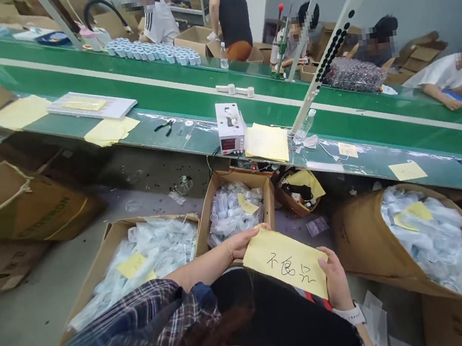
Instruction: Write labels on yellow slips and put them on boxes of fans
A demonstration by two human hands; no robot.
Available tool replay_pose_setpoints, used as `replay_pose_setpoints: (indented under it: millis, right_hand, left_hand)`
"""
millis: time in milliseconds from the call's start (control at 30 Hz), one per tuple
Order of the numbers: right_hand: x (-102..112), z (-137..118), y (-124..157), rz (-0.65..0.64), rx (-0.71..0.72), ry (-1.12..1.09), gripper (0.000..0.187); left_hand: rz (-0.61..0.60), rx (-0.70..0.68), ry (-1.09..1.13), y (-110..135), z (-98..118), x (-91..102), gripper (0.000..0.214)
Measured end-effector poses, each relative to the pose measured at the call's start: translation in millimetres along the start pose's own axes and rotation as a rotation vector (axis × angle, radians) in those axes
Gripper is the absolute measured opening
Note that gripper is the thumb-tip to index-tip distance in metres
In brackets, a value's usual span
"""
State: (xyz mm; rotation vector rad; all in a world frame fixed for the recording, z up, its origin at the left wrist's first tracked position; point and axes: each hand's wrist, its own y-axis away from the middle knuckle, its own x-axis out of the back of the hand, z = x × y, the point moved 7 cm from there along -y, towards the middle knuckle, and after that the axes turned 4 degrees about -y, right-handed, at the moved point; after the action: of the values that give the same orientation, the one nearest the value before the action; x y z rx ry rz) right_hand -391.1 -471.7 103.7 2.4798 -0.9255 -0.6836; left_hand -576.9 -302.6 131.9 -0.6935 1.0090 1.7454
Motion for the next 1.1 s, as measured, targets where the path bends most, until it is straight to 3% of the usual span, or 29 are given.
replay_pose_setpoints:
  millis: [167, 267, 333, 400, 533, 667, 733, 800, 900, 1000, 1100]
  right_hand:
    - [18, -34, -52, 0.126, -0.016, 0.061, 0.081]
    - [29, -62, -102, 0.104, -0.004, 0.131, 0.101]
    - [35, -74, -144, 0.044, -0.056, 0.106, 0.115]
    - [40, -86, -193, -0.052, -0.136, 0.088, 0.110]
    - [54, -144, -301, -0.207, -0.108, 0.215, 0.066]
    - [63, -236, -406, -0.266, 0.185, 0.334, 0.039]
    - [58, -265, -446, -0.344, 0.325, 0.359, 0.030]
    - [53, -276, -477, -0.393, 0.417, 0.377, 0.024]
    - [51, -265, -507, -0.383, 0.452, 0.411, 0.026]
    - [52, -251, -517, -0.369, 0.422, 0.412, 0.039]
    - [50, -252, -514, -0.381, 0.461, 0.397, 0.044]
  left_hand:
    - [0.161, 0.071, -0.117, -58, 6, 12.2, 0.083]
    - [0.261, 0.133, -0.288, -108, 10, 27.6, 0.069]
    - [0.329, 0.102, -0.339, -146, 20, 39.1, 0.058]
    - [0.409, 0.032, -0.390, -187, 37, 47.6, 0.054]
    - [0.549, -0.161, -0.522, -274, 99, 44.4, 0.049]
    - [0.606, -0.393, -0.697, -360, 182, 32.0, 0.029]
    - [0.615, -0.478, -0.755, -392, 211, 32.3, 0.025]
    - [0.659, -0.548, -0.777, -413, 225, 38.5, 0.024]
    - [0.763, -0.631, -0.750, -427, 227, 52.2, 0.033]
    - [0.869, -0.708, -0.672, -431, 220, 64.0, 0.044]
    - [0.985, -0.768, -0.579, -434, 213, 73.3, 0.041]
